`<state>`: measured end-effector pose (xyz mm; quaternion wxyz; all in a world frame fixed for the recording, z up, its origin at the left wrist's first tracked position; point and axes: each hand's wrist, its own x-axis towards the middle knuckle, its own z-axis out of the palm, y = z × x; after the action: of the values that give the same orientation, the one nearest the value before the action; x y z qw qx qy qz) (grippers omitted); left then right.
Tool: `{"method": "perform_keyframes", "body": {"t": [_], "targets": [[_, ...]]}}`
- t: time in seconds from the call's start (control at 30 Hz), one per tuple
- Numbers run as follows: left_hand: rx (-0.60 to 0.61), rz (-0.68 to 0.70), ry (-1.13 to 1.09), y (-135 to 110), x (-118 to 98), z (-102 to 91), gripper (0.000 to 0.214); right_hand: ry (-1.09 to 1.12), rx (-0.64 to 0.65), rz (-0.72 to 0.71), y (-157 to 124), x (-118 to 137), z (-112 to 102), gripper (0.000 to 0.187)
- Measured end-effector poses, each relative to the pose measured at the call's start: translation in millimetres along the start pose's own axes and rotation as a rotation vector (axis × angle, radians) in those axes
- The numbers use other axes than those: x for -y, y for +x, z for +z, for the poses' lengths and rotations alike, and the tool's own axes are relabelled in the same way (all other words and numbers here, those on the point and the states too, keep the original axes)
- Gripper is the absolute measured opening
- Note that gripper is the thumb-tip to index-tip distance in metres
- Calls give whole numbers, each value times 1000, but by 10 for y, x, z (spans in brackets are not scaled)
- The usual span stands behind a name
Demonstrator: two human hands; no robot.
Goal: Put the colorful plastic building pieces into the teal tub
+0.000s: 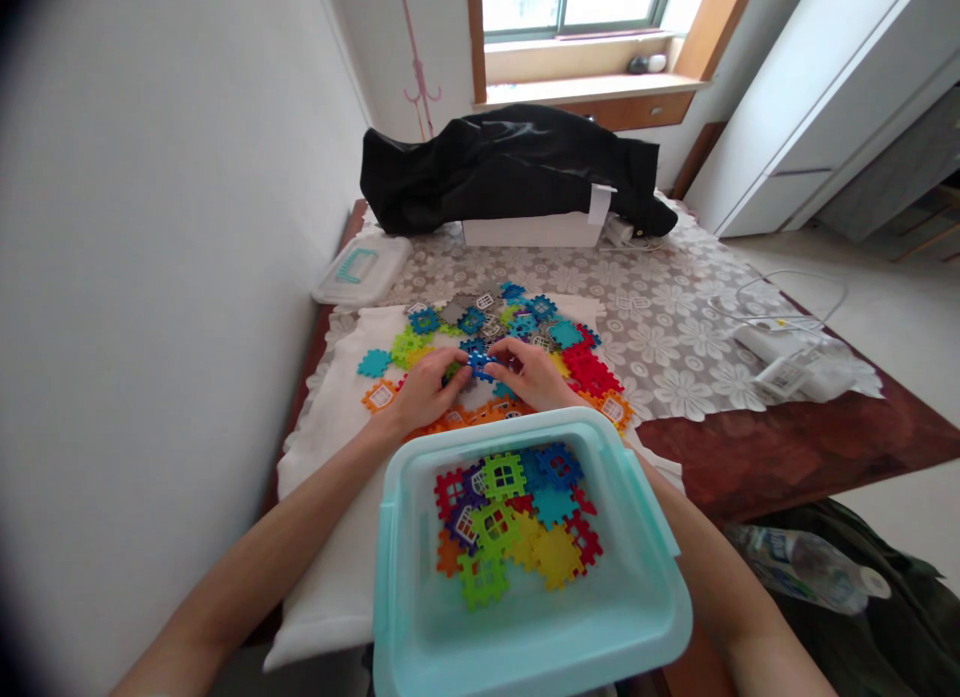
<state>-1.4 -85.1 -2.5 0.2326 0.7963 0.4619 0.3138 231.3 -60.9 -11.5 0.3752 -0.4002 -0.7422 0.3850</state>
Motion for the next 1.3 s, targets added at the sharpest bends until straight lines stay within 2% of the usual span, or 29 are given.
{"method": "perform_keyframes", "body": {"t": [0.17, 0.33, 0.43, 0.6, 0.8, 0.93, 1.1, 1.2, 1.3], "targets": [[-47, -213, -555, 35, 103, -9, 36, -198, -90, -86, 7, -22, -16, 24], [-190, -350, -827, 95, 201, -51, 48, -387, -107, -215, 9, -71, -33, 19], [-190, -379, -992, 94, 190, -71, 46, -453, -122, -222, 8, -123, -35, 22], [-93, -426, -1141, 51, 196, -72, 48, -556, -69, -163, -6, -158, -34, 35], [-62, -352, -1101, 5, 210, -53, 44, -588, 7, -188, -14, -162, -44, 30], [113, -337, -1206, -18, 116, -76, 49, -576, -1, -194, -5, -167, -42, 28], [343, -188, -1365, -45, 7, -78, 45, -557, 3, -205, -1, -160, -35, 24], [456, -176, -1339, -65, -30, -56, 41, -564, 2, -202, -4, -172, -35, 25], [509, -192, -1289, -80, -71, -38, 39, -563, 12, -199, -5, -184, -38, 25]]}}
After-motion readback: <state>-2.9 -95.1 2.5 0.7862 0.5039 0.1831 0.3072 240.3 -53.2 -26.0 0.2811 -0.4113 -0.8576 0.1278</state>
